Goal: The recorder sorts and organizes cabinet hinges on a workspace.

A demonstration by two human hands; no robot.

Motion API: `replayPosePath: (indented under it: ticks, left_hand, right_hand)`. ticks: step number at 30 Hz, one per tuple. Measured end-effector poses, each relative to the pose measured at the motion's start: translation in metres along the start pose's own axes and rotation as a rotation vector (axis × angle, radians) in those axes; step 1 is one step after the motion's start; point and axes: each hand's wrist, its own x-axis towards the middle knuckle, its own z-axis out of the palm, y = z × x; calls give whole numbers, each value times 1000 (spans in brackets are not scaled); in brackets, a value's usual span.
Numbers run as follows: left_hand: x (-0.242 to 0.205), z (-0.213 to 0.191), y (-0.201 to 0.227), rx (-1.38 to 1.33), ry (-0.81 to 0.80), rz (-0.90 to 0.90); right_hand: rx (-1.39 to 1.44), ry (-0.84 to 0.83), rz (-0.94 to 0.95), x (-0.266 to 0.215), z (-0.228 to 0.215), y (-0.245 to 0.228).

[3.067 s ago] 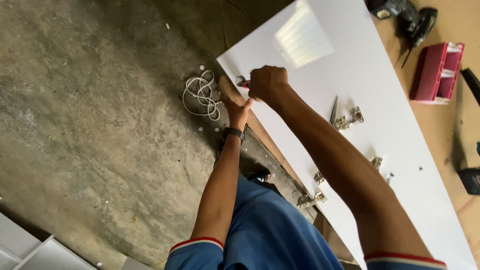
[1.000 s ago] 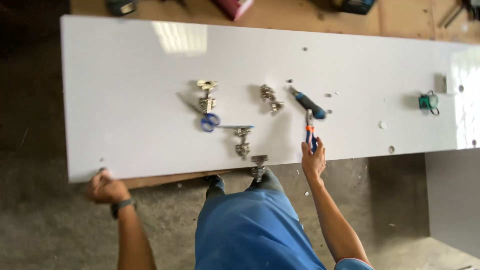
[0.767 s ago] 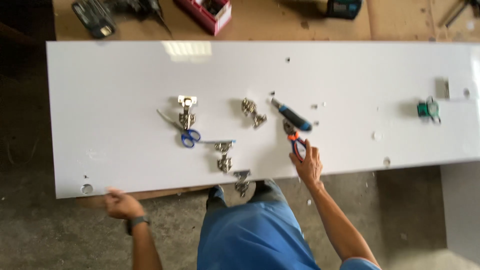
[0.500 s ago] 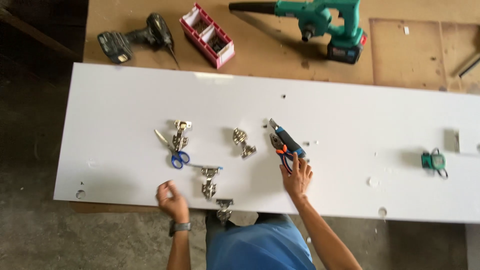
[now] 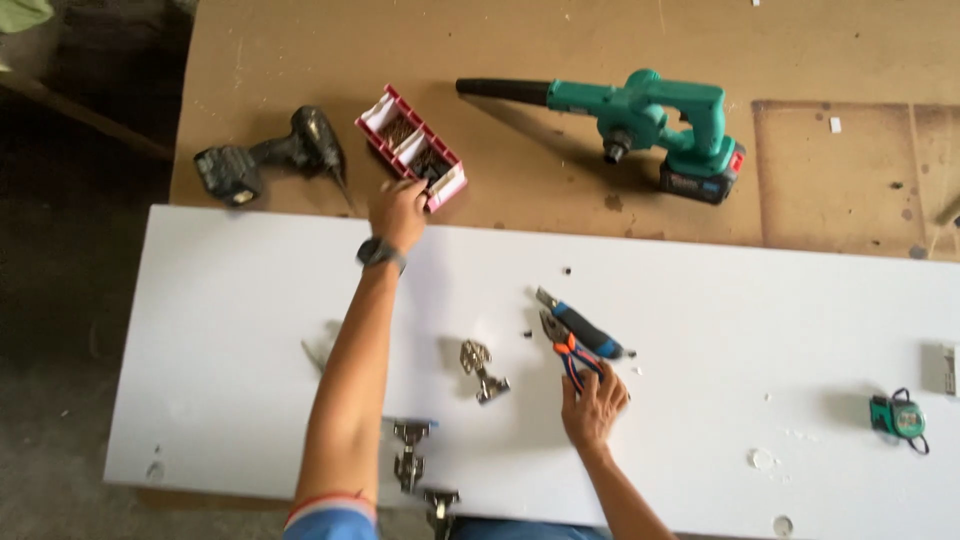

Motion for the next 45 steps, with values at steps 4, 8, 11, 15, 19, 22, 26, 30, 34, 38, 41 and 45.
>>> replayPosePath:
  ticks: [4,8,11,15,19,22,26,30,34,38,41,45]
  left_hand:
    - [54,59,-28,92,-129,67]
    - [76,72,-26,286,-290,-31]
    - [84,54,-15,343,-417,-63]
    - [77,67,-29,130,-457,23]
    - [69,81,-36,109,-526,53]
    - [64,87,-45,241,-521,166]
    - [56,83,-38,111,-331,131]
    - [39,23,5,-445,-18,-466]
    - [-46,-19,58,-1225,63,-457]
    - [-166,-34,123,-1615,57,-611]
    - [-252,-29,169,-1650,76,-728]
    - [-324,13,242,-1443,223,-1098]
  right_hand:
    - [-76,-38,38,2,2,-4]
    - [-115,-75,59,1,9,-1]
    - [-133,-91,71,-1,11,-1]
    - [-149,-80,65,1,11,-3]
    - [-153,-80,62,0,9,-3]
    - [-127,-57,53,6,9,-5]
    - [-115,-98,75,3,7,-2]
    - [-82,-68,58,3,6,-4]
    - [-15,-15,21,1,10,0]
    - [44,-58,18,11,2,6]
    - [462,-314,268,1,1,34]
    - [1554,-724,483,17,-107,-8]
